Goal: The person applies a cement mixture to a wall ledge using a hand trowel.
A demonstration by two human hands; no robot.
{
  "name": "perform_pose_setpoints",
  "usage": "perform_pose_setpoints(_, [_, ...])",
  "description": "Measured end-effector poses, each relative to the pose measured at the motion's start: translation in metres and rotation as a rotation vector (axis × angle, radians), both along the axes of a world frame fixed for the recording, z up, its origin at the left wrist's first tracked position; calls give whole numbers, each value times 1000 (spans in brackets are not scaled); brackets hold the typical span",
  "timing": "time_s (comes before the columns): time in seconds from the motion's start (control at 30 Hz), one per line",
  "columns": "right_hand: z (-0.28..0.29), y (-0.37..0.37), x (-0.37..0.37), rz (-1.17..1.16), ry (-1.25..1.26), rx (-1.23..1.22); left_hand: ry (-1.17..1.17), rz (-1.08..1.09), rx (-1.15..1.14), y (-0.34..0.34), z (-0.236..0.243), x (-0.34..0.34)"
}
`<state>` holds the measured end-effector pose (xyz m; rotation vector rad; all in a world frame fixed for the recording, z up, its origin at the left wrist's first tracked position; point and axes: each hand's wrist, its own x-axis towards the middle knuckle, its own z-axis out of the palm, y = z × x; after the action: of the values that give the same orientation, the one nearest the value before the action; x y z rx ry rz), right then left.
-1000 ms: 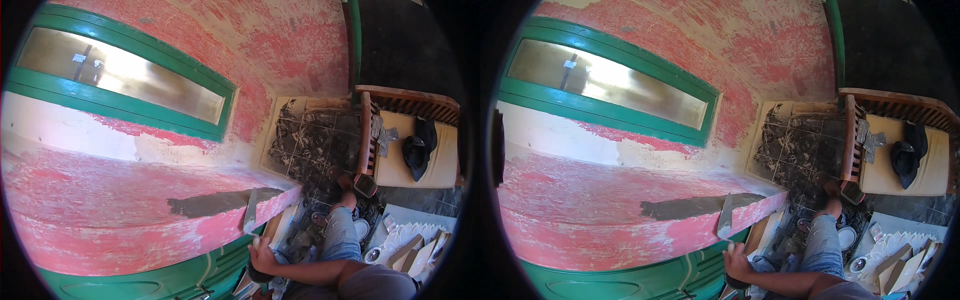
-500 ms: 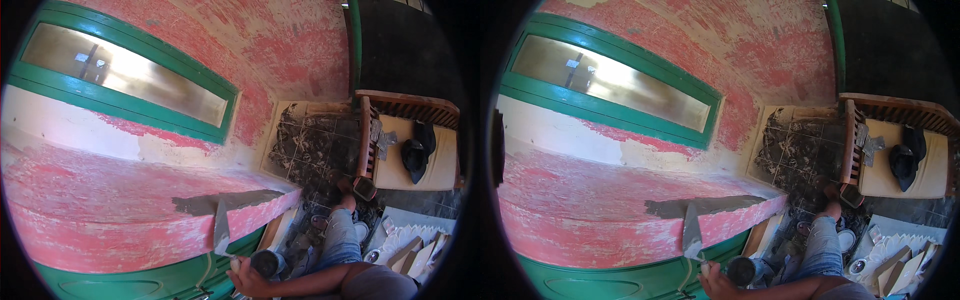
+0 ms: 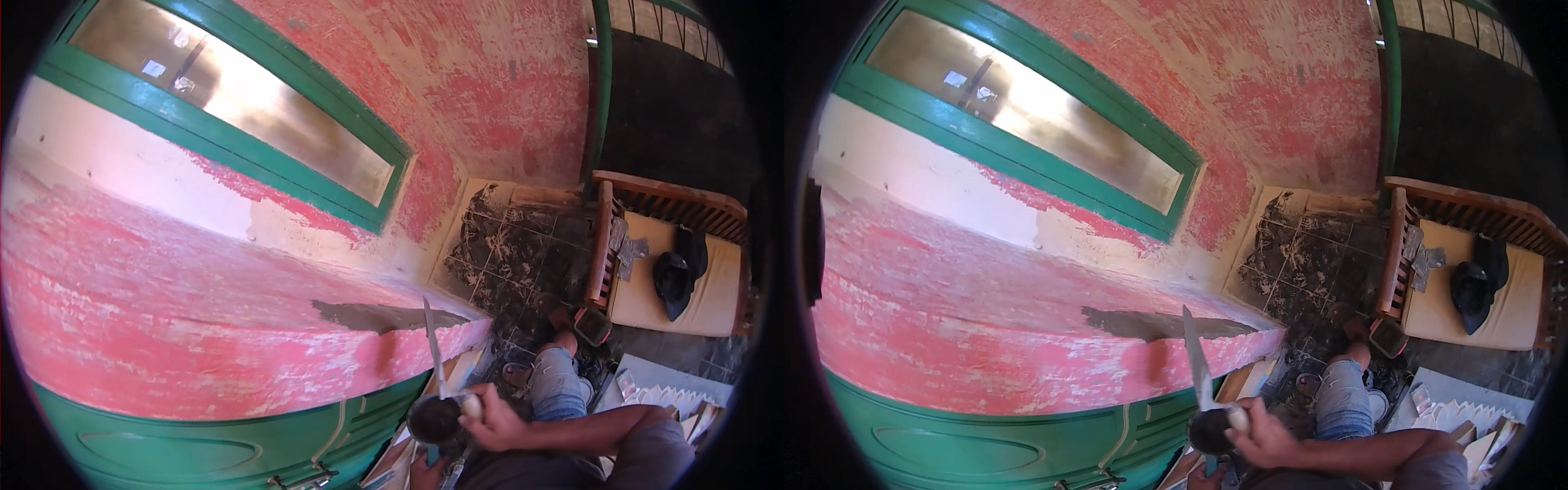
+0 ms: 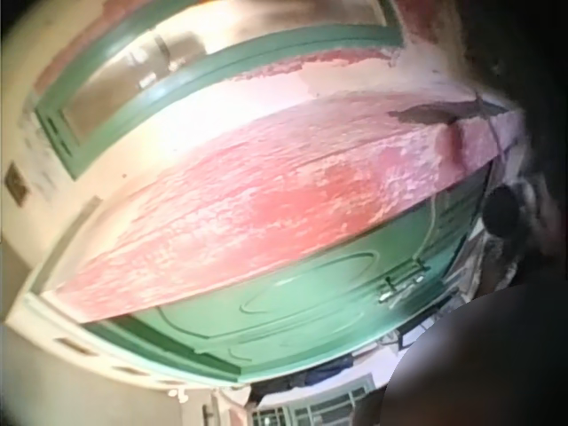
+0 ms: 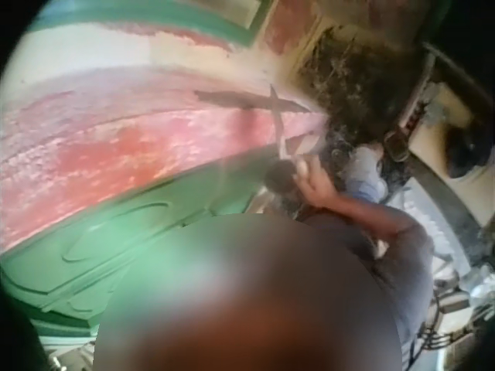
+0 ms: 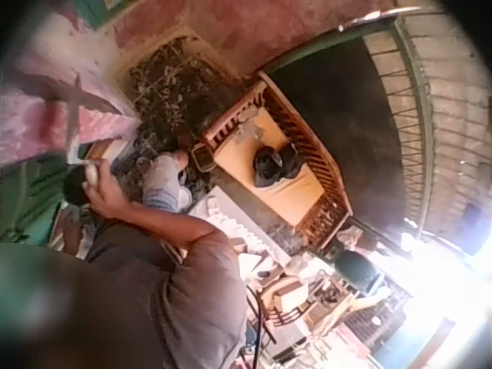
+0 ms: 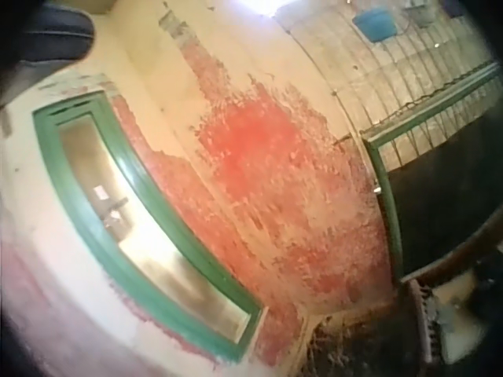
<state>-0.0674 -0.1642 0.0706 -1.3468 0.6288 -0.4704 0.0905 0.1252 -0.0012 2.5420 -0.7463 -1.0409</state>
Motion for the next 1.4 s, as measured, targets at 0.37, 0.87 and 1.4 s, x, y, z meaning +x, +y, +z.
perform_pose_setpoints(0.37, [12,-61,-91,549,431,-564,273,212,-143,-113,65,-5])
perform_pose_setpoints(0.87, [89,-180,-46,836,489,-634,316,374,-342,-140,92,-2])
perform_pose_setpoints(1.4, [113,-247,-9,1145,529,-898,206,506,-350,-186,107,-43])
